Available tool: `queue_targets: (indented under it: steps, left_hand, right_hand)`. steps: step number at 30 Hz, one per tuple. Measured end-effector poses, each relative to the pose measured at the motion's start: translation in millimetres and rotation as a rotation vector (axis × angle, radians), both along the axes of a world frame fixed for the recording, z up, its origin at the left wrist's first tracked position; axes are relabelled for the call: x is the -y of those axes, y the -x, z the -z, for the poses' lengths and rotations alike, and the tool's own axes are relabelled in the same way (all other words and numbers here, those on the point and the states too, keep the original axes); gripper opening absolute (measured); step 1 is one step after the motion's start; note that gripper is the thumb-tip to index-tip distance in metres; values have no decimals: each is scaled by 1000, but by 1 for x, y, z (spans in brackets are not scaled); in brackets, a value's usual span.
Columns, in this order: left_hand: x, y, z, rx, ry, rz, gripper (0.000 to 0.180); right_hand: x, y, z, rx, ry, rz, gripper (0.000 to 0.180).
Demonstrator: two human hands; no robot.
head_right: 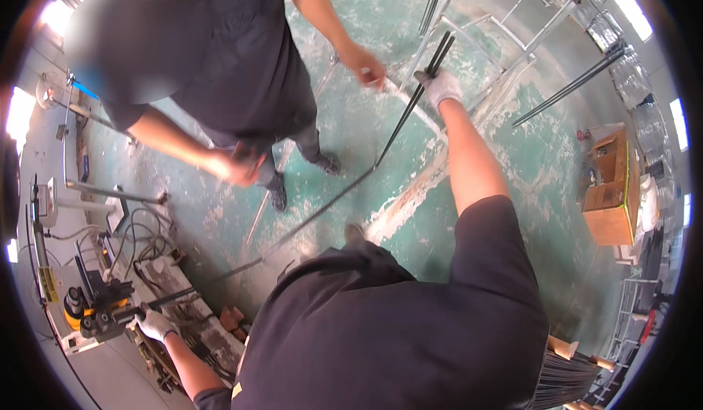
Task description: The person bends long metal rods into rectangular frames using a manual bending machine. They measure the rods, feed them into the machine, and stack the finished frames on a rack.
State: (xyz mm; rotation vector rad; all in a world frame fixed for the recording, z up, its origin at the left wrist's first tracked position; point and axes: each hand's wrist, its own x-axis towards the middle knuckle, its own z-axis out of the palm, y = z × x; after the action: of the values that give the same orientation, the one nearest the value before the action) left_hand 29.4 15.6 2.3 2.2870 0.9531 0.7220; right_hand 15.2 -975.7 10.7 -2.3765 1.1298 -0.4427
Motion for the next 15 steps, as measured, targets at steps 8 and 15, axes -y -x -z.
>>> queue_targets:
  steps: [8, 15]
  left_hand:
    - [22, 18, -23, 50, 123, -90, 52]
    - [23, 17, -20, 71, 108, -4, 58]
  right_hand:
    - [-29, 12, -16, -101, 29, 92, 53]
    - [-29, 19, -7, 41, -6, 67, 48]
